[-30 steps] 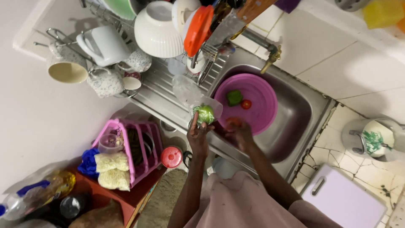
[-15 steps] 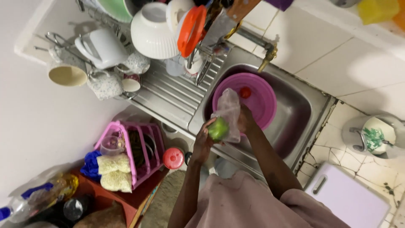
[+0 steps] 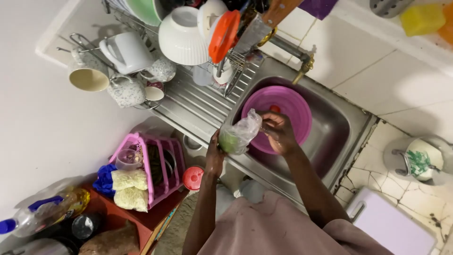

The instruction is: Washing tomatoes and green peppers in a bowl at a kitchen sink and trimming them with a knife.

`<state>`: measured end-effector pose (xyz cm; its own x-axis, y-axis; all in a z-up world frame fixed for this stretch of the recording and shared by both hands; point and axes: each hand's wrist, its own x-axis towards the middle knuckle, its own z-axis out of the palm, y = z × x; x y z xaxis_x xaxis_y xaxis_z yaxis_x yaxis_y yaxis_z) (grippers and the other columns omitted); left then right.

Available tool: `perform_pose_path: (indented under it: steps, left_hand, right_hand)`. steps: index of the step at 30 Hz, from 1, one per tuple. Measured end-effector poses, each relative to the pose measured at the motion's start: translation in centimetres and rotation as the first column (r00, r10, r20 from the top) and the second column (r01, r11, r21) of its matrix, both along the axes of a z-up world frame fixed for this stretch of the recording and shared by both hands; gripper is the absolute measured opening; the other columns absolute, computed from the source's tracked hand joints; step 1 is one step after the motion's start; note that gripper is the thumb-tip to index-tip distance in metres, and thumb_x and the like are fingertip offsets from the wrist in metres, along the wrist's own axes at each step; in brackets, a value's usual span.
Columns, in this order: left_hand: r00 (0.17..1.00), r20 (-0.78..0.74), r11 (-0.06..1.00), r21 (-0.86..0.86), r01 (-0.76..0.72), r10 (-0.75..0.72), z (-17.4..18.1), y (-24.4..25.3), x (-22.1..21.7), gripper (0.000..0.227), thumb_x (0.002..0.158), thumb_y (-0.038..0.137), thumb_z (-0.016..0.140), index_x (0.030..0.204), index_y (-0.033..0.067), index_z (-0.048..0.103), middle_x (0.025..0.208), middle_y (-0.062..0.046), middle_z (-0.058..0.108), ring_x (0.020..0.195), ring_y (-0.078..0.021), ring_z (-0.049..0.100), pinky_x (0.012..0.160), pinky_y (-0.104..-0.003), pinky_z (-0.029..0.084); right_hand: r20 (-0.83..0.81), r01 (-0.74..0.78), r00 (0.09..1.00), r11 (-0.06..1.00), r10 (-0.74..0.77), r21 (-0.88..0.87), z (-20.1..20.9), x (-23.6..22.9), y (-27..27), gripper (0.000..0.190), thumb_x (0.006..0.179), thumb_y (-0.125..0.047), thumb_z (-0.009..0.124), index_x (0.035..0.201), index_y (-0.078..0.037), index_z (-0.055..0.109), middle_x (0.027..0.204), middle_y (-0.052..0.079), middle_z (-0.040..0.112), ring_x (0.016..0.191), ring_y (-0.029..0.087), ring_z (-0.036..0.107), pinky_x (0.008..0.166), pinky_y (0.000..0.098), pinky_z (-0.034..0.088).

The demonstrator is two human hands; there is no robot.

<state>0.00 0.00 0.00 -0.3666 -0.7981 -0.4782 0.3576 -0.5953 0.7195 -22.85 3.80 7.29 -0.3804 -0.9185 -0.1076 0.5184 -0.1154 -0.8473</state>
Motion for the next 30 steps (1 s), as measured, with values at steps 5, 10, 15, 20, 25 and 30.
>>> perform_pose_path:
  steps: [5, 10, 15, 20, 25, 30]
  left_hand:
    - [0.837, 0.547, 0.945, -0.286, 0.159, 0.025, 2.7, 0.1, 0.5, 0.062, 0.097, 0.01, 0.058, 0.156, 0.0128, 0.04, 0.164, -0.023, 0.021, 0.148, -0.0488, 0.032, 0.119, -0.058, 0.038]
    - [0.74, 0.671, 0.824, -0.391, 0.409, -0.049, -2.0, 0.0, -1.0, 0.067, 0.092, 0.013, 0.063, 0.155, 0.0079, 0.042, 0.164, -0.018, 0.024, 0.151, -0.0421, 0.031, 0.123, -0.054, 0.031]
    - [0.963, -0.243, 0.984, -0.161, 0.078, -0.116, 5.0, 2.6, -2.0, 0.097, 0.096, 0.07, 0.05, 0.167, 0.0156, 0.014, 0.164, -0.026, 0.028, 0.144, -0.0493, 0.039, 0.102, -0.063, 0.049]
    - [0.973, -0.024, 0.973, -0.028, -0.23, 0.229, -5.8, 2.9, 1.4, 0.028, 0.101, 0.008, 0.061, 0.128, 0.0064, 0.065, 0.109, -0.012, 0.07, 0.095, -0.021, 0.073, 0.086, -0.05, 0.063]
    - [0.898, 0.085, 0.899, 0.047, -0.436, 0.432, -2.9, 3.9, 4.0, 0.031, 0.099, -0.002, 0.056, 0.127, 0.0083, 0.065, 0.113, -0.015, 0.073, 0.097, -0.025, 0.075, 0.083, -0.046, 0.064]
    - [0.907, 0.35, 0.965, -0.196, -0.172, 0.233, 0.6, 5.8, 4.0, 0.072, 0.089, -0.012, 0.059, 0.151, 0.0237, 0.052, 0.144, -0.023, 0.054, 0.133, -0.0278, 0.05, 0.117, -0.045, 0.039]
  right_hand:
    - [0.054, -0.125, 0.99, 0.991, 0.127, -0.047, 0.6, 2.8, -1.6, 0.025, 0.08, 0.008, 0.076, 0.104, 0.01, 0.068, 0.08, 0.018, 0.068, 0.072, 0.022, 0.071, 0.066, 0.0377, 0.065]
    - [0.049, 0.005, 0.999, 0.999, -0.007, 0.038, 3.6, 3.0, -2.0, 0.038, 0.078, 0.001, 0.076, 0.115, 0.002, 0.066, 0.09, 0.01, 0.066, 0.081, 0.018, 0.067, 0.071, 0.0322, 0.063]
    - [-0.168, -0.095, 0.98, 0.991, 0.11, 0.096, 4.4, 3.6, 1.1, 0.03, 0.083, -0.001, 0.068, 0.113, -0.001, 0.068, 0.083, 0.007, 0.069, 0.073, 0.013, 0.069, 0.069, 0.0287, 0.061]
    - [-0.39, -0.401, 0.801, 0.891, 0.454, 0.214, 0.5, 7.1, 4.6, 0.032, 0.089, -0.015, 0.078, 0.117, 0.0, 0.078, 0.118, 0.02, 0.077, 0.117, 0.031, 0.07, 0.1, 0.0453, 0.055]
    - [-0.398, -0.163, 0.872, 0.936, 0.284, 0.312, -6.3, 4.1, 5.2, 0.058, 0.084, -0.029, 0.083, 0.135, -0.01, 0.062, 0.123, 0.016, 0.062, 0.113, 0.026, 0.059, 0.093, 0.0399, 0.056]
    - [-0.825, -0.284, 0.437, 0.925, 0.358, 0.252, -6.0, 10.7, 4.2, 0.088, 0.081, -0.055, 0.084, 0.152, -0.014, 0.052, 0.155, 0.017, 0.047, 0.138, 0.034, 0.051, 0.104, 0.0461, 0.052]
